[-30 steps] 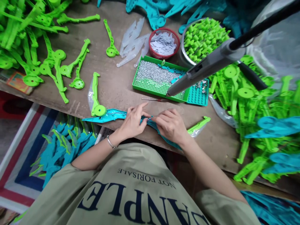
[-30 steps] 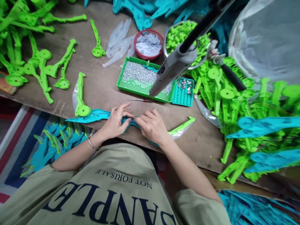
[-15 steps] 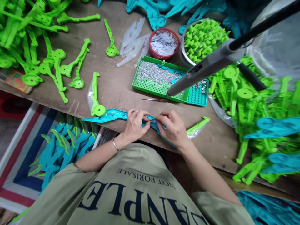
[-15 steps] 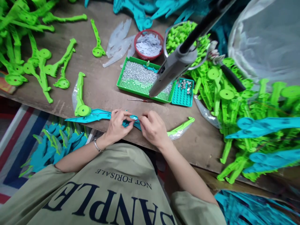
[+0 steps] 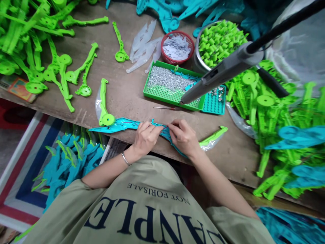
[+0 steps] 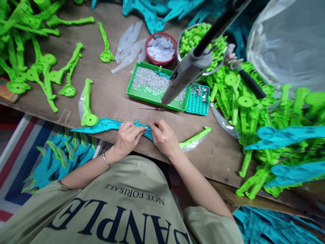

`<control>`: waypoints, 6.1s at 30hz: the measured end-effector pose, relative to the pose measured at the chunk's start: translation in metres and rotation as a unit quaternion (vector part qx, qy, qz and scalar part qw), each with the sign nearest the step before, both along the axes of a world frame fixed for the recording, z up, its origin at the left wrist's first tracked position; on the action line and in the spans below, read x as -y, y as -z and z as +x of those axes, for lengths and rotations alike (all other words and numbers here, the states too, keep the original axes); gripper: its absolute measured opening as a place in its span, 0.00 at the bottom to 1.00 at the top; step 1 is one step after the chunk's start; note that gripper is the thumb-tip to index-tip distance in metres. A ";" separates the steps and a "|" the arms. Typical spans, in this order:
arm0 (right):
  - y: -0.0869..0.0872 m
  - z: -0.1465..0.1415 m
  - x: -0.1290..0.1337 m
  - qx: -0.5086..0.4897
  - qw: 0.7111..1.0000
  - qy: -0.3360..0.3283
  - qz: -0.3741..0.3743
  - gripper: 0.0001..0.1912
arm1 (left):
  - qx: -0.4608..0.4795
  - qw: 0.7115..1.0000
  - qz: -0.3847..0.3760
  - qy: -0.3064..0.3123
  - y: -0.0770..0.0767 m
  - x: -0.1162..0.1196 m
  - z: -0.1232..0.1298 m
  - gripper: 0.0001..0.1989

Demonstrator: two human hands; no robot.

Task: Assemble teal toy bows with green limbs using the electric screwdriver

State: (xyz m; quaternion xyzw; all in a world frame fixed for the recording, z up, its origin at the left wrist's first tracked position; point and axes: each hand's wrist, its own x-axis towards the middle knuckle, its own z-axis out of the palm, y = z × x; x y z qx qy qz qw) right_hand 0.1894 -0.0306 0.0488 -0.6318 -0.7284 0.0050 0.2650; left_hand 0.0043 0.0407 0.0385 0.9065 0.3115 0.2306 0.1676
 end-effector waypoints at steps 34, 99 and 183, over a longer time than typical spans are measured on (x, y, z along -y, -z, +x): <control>0.005 -0.002 -0.021 -0.125 0.986 -0.002 -0.114 0.10 | -0.102 0.981 -0.078 0.148 -0.008 -0.004 -0.031 0.35; -0.011 0.029 -0.051 -0.347 0.896 -0.040 -0.273 0.13 | -0.114 0.983 -0.029 0.139 -0.006 -0.007 -0.017 0.35; -0.007 0.028 0.052 -0.088 0.980 0.167 -0.059 0.07 | -0.086 0.993 0.042 0.062 0.005 -0.017 0.004 0.19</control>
